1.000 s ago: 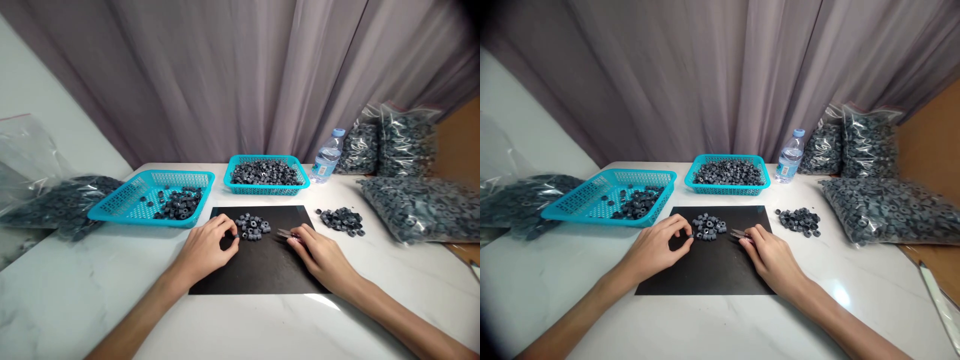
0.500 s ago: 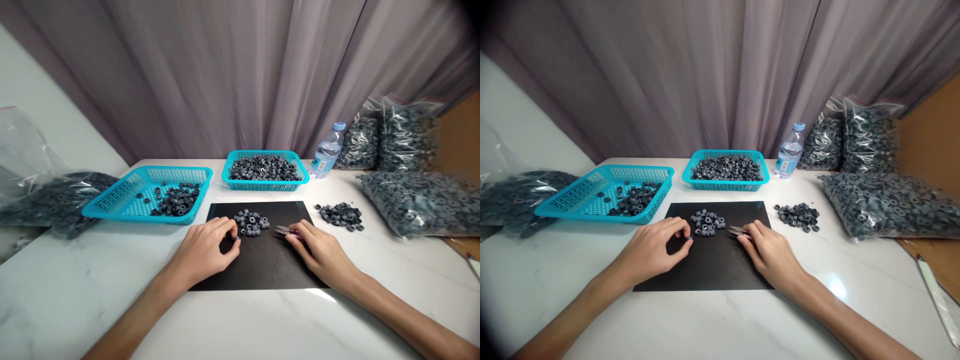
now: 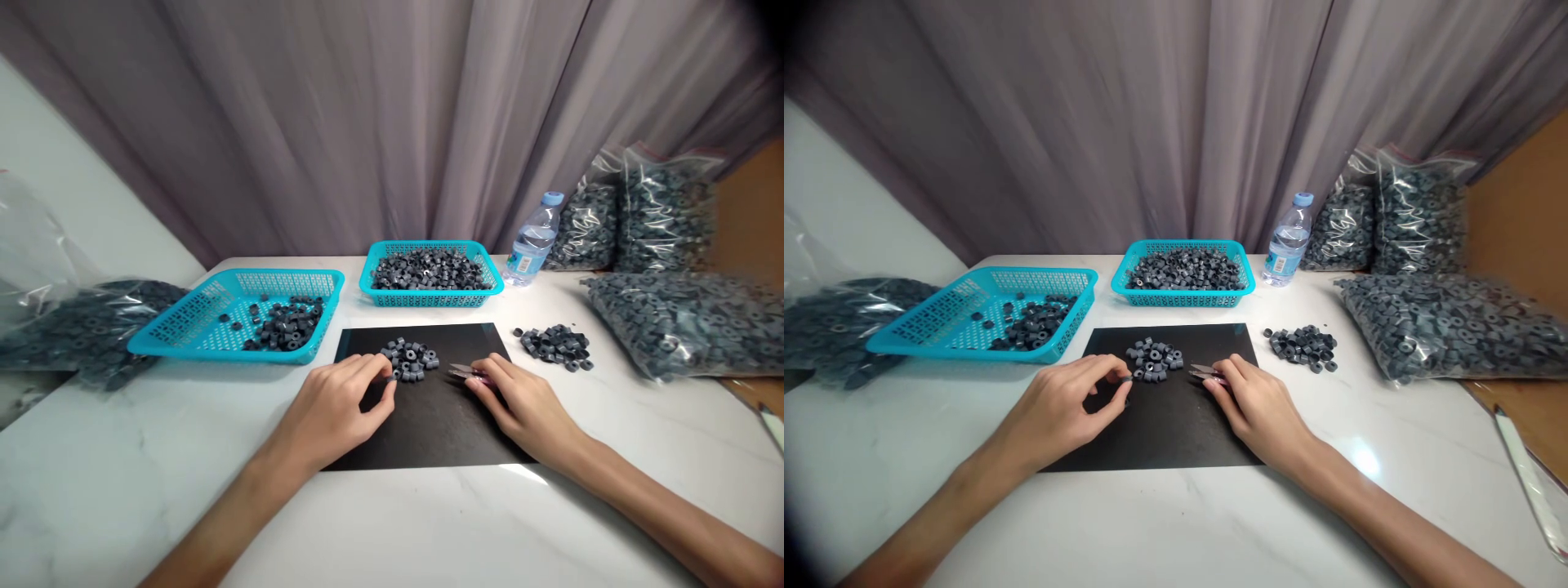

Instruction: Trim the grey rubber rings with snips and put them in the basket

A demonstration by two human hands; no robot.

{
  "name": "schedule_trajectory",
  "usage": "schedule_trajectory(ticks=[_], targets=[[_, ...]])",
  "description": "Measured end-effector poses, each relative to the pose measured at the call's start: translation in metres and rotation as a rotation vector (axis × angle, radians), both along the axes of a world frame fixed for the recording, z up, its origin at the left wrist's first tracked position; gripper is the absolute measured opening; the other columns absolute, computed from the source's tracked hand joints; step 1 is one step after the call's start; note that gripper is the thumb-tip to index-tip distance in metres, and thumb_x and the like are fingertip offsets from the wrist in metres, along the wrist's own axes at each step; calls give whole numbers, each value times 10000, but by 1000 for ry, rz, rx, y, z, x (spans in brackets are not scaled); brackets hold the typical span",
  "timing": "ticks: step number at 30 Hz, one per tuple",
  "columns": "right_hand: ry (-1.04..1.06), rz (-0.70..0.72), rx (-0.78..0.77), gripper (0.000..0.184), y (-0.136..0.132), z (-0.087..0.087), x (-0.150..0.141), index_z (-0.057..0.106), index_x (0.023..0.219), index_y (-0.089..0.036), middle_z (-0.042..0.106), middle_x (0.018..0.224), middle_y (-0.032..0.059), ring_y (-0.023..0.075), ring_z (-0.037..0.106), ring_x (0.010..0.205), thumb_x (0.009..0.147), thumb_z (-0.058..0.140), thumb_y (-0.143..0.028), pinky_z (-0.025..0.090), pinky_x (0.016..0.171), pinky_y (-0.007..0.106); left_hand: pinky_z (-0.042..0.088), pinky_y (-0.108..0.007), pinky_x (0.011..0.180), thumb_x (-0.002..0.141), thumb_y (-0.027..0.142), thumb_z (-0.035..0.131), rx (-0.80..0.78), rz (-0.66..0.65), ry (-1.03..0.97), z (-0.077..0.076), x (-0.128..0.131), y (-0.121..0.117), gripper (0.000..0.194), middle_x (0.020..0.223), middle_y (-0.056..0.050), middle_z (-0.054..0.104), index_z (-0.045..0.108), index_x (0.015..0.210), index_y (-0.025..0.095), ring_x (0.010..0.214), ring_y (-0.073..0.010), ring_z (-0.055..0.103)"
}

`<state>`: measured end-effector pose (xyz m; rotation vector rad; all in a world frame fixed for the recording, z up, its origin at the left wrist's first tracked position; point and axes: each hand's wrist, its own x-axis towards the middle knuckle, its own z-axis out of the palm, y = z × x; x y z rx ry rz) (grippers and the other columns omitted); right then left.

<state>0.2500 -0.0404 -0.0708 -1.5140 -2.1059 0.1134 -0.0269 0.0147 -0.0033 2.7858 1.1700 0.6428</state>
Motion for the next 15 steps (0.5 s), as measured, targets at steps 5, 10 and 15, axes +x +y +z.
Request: schedule_trajectory(ticks=[5, 10, 15], targets=[[-2, 1, 20, 236, 0, 1, 0, 564, 1077, -210, 652, 934, 64, 216, 677, 799, 1084, 384, -361, 517, 693, 341, 532, -236, 731, 915, 191, 640, -257, -49, -299, -4, 8, -6, 71, 857, 34, 679, 580, 930, 227, 723, -112, 634], [22, 3, 60, 231, -1, 2, -1, 566, 1083, -207, 644, 910, 62, 213, 676, 784, 1081, 393, -361, 516, 682, 331, 543, -258, 756, 920, 161, 644, -334, -137, -392, -9, 17, -13, 100, 915, -1, 685, 636, 1004, 215, 753, -121, 630], [23, 10, 48, 225, -2, 1, -1, 574, 1083, -208, 641, 910, 59, 207, 675, 773, 1079, 402, -353, 515, 682, 327, 549, -272, 732, 939, 143, 625, -374, -257, -449, -10, 23, -20, 132, 907, -31, 673, 693, 1037, 202, 752, -134, 628]])
